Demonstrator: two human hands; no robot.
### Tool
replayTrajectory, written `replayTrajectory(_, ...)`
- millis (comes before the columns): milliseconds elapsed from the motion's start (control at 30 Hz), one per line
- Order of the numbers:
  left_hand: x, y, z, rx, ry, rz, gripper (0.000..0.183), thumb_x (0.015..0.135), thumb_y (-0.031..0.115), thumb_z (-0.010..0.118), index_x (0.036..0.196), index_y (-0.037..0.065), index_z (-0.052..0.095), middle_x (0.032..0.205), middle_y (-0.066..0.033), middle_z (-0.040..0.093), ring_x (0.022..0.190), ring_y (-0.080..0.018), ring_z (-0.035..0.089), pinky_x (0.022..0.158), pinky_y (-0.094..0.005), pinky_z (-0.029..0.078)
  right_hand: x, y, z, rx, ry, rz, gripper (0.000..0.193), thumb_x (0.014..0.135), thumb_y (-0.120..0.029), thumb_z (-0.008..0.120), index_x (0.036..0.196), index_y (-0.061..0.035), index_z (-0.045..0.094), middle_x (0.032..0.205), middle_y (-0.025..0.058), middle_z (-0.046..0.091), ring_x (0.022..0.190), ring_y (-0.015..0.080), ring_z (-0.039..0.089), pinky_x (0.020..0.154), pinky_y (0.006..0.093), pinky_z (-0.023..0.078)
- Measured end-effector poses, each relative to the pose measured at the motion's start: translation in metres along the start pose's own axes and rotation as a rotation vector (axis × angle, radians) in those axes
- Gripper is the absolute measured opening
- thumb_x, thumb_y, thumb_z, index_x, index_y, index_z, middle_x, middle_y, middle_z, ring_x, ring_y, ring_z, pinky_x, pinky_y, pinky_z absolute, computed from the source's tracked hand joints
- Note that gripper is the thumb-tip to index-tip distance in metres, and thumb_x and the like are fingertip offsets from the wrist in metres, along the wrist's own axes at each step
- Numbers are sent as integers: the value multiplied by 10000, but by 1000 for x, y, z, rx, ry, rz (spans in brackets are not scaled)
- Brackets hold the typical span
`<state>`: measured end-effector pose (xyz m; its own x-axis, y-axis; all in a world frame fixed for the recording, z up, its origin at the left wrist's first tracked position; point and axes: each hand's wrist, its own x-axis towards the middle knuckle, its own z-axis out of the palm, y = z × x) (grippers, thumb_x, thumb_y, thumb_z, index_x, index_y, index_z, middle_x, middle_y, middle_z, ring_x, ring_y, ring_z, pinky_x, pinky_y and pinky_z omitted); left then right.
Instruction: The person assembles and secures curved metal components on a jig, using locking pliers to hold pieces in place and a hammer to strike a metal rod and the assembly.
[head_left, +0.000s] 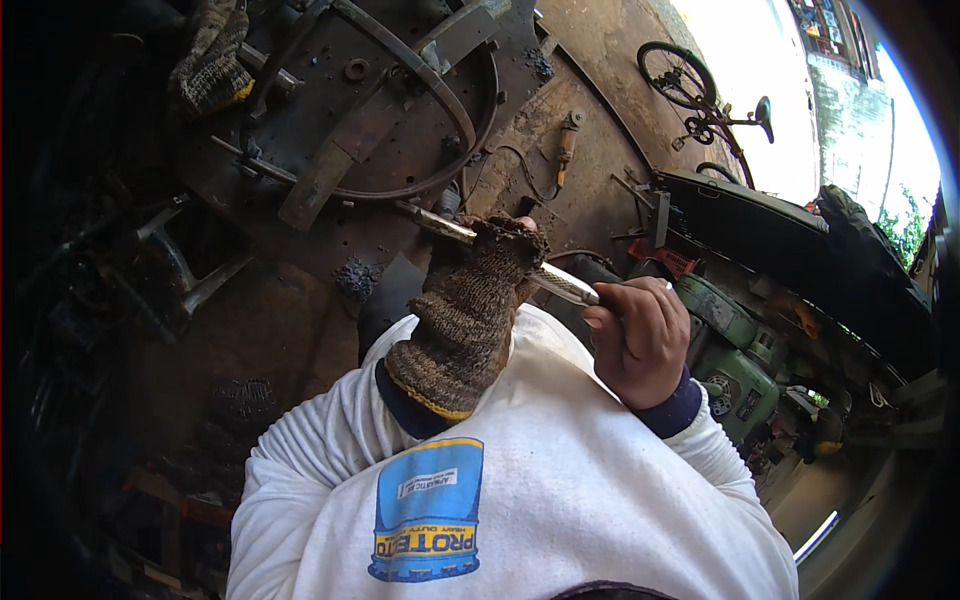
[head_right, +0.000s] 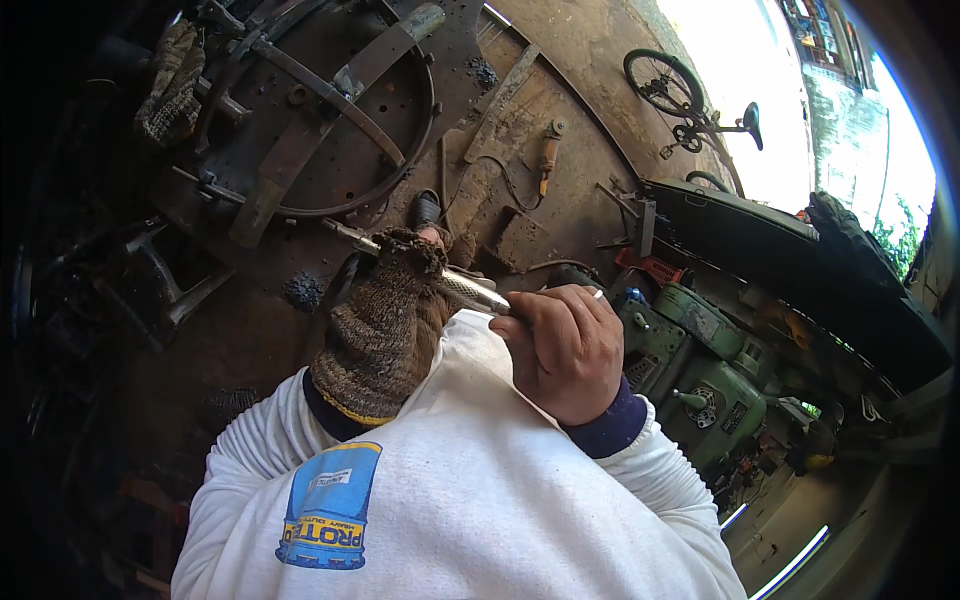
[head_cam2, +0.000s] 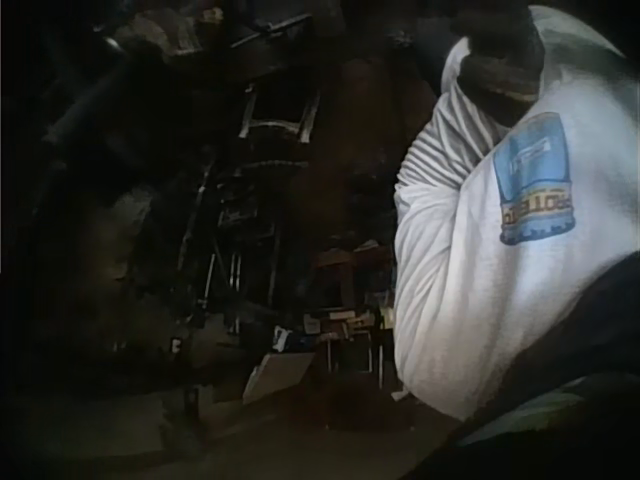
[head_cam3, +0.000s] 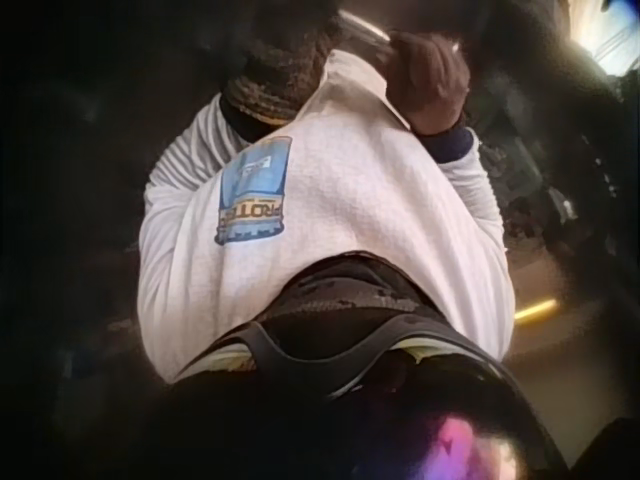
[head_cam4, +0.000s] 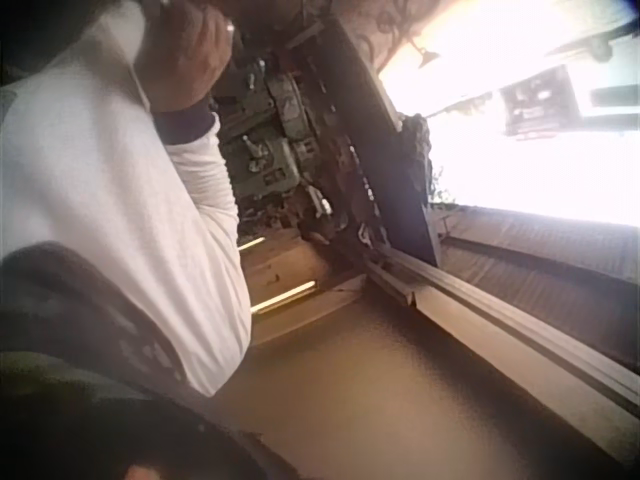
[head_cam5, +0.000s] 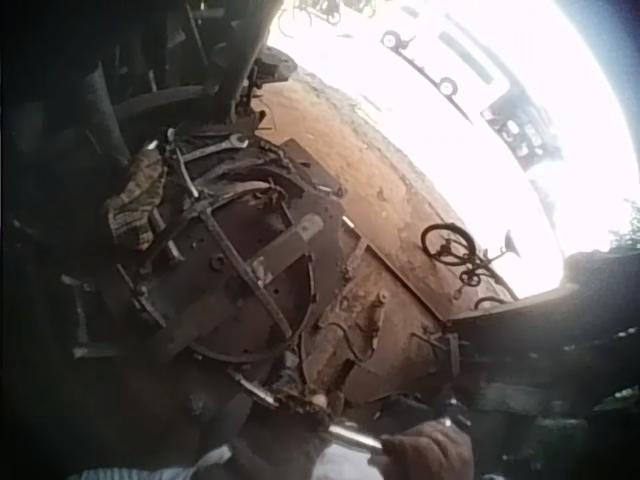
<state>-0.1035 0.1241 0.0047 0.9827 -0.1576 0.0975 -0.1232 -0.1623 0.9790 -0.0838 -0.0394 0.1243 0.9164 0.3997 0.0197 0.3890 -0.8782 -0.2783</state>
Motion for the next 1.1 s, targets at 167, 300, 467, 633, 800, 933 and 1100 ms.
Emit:
replayTrajectory(167, 4, 10, -14, 82, 7, 33, 416, 898, 8, 571, 1311, 17, 520, 1291, -155, 564, 1204, -259, 546, 1062, -386, 394, -5, 1, 3, 728, -275, 715, 283, 902, -281, 667, 834, -16, 595, 687, 74, 586, 607, 230, 591, 560, 316, 453)
replayTrajectory(300, 1, 4, -5, 83, 18, 27, 417, 894, 3, 565, 1309, 19, 524, 1298, -157, 561, 1205, -266, 545, 1064, -390, 390, 7, -3, 6, 192, 24, 133, 308, 971, -281, 583, 810, -19, 587, 618, 80, 546, 546, 167, 554, 520, 299, 424)
replayTrajectory(467, -17, -24, 13, -83, -115, -98, 439, 918, 37, 543, 1352, 22, 481, 1332, -150, 538, 1204, -263, 545, 1047, -361, 404, -13, 6, 3, 1124, -249, 776, 447, 987, -418, 531, 783, -25, 593, 648, 23, 570, 568, 140, 535, 502, 317, 398)
replayTrajectory(633, -5, -3, -12, -329, -244, -355, 348, 1009, 113, 458, 1337, 1, 482, 1264, -122, 583, 1117, -219, 597, 951, -283, 479, 4, 30, -4, 1047, -586, 658, 991, 870, -675, 531, 1491, 31, 219, 1447, 237, 380, 1340, 307, 392, 1087, 360, 330)
replayTrajectory(800, 8, 12, -27, 243, -208, 25, 463, 951, 101, 480, 1404, 16, 429, 1324, -167, 540, 1150, -292, 577, 986, -355, 468, 31, 21, 22, 1068, -915, 526, 1122, 872, -604, 586, 1494, 72, -58, 1542, 284, 158, 1446, 354, 186, 1166, 369, 151)
replayTrajectory(933, 1, -2, -24, 268, -195, -29, 462, 956, 107, 466, 1408, 25, 414, 1328, -165, 528, 1141, -293, 579, 972, -372, 482, 36, 13, 34, 1222, -954, 614, 1107, 867, -570, 612, 1504, 58, -40, 1525, 288, 202, 1435, 334, 217, 1163, 366, 175)
replayTrajectory(1100, -2, -5, -22, 221, -153, -42, 462, 944, 120, 483, 1393, 26, 427, 1309, -170, 535, 1133, -300, 581, 967, -378, 481, 53, 3, 26, 1386, -1064, 757, 926, 920, -510, 558, 1533, -12, 74, 1519, 161, 305, 1378, 234, 331, 1134, 334, 250)
